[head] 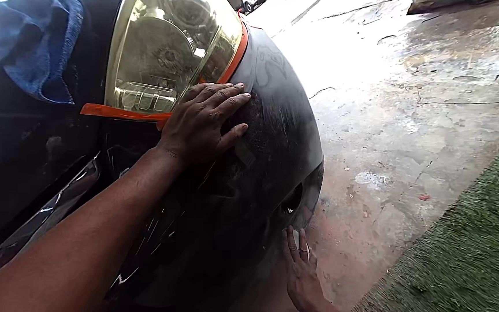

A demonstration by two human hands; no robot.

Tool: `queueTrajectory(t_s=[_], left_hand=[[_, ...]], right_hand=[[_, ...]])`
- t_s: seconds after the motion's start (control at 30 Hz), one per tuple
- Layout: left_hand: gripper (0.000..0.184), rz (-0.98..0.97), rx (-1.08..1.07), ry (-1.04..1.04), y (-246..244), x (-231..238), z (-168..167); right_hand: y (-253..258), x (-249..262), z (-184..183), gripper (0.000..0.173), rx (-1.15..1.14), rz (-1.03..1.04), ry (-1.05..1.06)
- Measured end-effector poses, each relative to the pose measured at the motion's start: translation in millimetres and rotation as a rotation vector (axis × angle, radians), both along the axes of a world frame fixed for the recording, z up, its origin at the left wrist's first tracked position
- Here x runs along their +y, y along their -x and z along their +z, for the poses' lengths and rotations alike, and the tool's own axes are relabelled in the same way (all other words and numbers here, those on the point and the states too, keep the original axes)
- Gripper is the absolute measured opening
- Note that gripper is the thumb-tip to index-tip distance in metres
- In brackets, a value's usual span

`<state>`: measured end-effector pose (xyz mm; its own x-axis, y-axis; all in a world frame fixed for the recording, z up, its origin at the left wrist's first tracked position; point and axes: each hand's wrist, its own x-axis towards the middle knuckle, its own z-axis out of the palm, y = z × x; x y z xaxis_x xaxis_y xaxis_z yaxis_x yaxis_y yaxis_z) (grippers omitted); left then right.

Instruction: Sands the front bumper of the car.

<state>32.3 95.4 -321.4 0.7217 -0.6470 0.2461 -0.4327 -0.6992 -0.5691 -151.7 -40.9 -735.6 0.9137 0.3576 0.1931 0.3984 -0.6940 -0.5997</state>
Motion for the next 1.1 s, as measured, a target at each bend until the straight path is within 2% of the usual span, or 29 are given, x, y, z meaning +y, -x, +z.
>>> queueTrajectory(t_s=[0.07, 0.17, 0.27, 0.37, 0.43, 0.6, 0.67, 0.77, 0.9, 0.97, 1.03, 1.1], left_hand=[[0.059, -0.004, -0.005, -0.002, 0.5, 0.3, -0.8], [0.059, -0.009, -0.013, -0.009, -1.2, -0.9, -0.2], [0.058, 0.002, -0.007, -0.019, -0.3, -0.5, 2.6], [0.058, 0.014, -0.002, -0.013, 3.9, -1.3, 2.2], [0.058, 0.005, -0.004, -0.008, 3.4, -2.2, 2.1], [0.057, 0.021, 0.010, -0.013, 6.8, -0.5, 1.0], [0.057, 0.025, 0.005, -0.001, 7.6, -2.6, -0.4], [0.058, 0.013, -0.012, 0.006, 3.8, -3.3, 0.7], [0.058, 0.013, 0.003, -0.016, 7.7, 1.1, -1.1], [0.057, 0.021, -0.010, -0.005, 7.6, -0.9, -3.0], [0.058, 0.018, -0.028, 0.011, 4.7, -2.1, -1.4], [0.058, 0.020, -0.015, 0.007, 5.6, -0.4, 0.3]], right_hand=[[0.3, 7.1, -3.4, 0.086, -0.014, -0.048, -0.060], [-20.1, 15.0, 10.9, 0.081, 0.071, -0.175, -0.160], [-49.6, 22.2, 39.0, 0.100, 0.253, -0.284, -0.226], [-23.0, 30.5, 52.3, 0.111, 0.310, -0.225, -0.151], [1.7, 36.4, 46.6, 0.103, 0.241, -0.192, -0.133], [-43.9, 24.1, 56.1, 0.105, 0.382, -0.230, -0.149], [-21.8, 23.5, 55.3, 0.107, 0.357, -0.171, -0.110], [0.1, 26.4, 38.0, 0.094, 0.222, -0.156, -0.110], [-47.7, 19.5, 49.6, 0.102, 0.365, -0.229, -0.088], [-23.2, 22.7, 42.1, 0.102, 0.244, -0.213, -0.039], [19.3, 25.3, 24.6, 0.087, 0.101, -0.117, -0.031], [26.0, 22.9, 18.8, 0.081, 0.109, -0.066, -0.055]])
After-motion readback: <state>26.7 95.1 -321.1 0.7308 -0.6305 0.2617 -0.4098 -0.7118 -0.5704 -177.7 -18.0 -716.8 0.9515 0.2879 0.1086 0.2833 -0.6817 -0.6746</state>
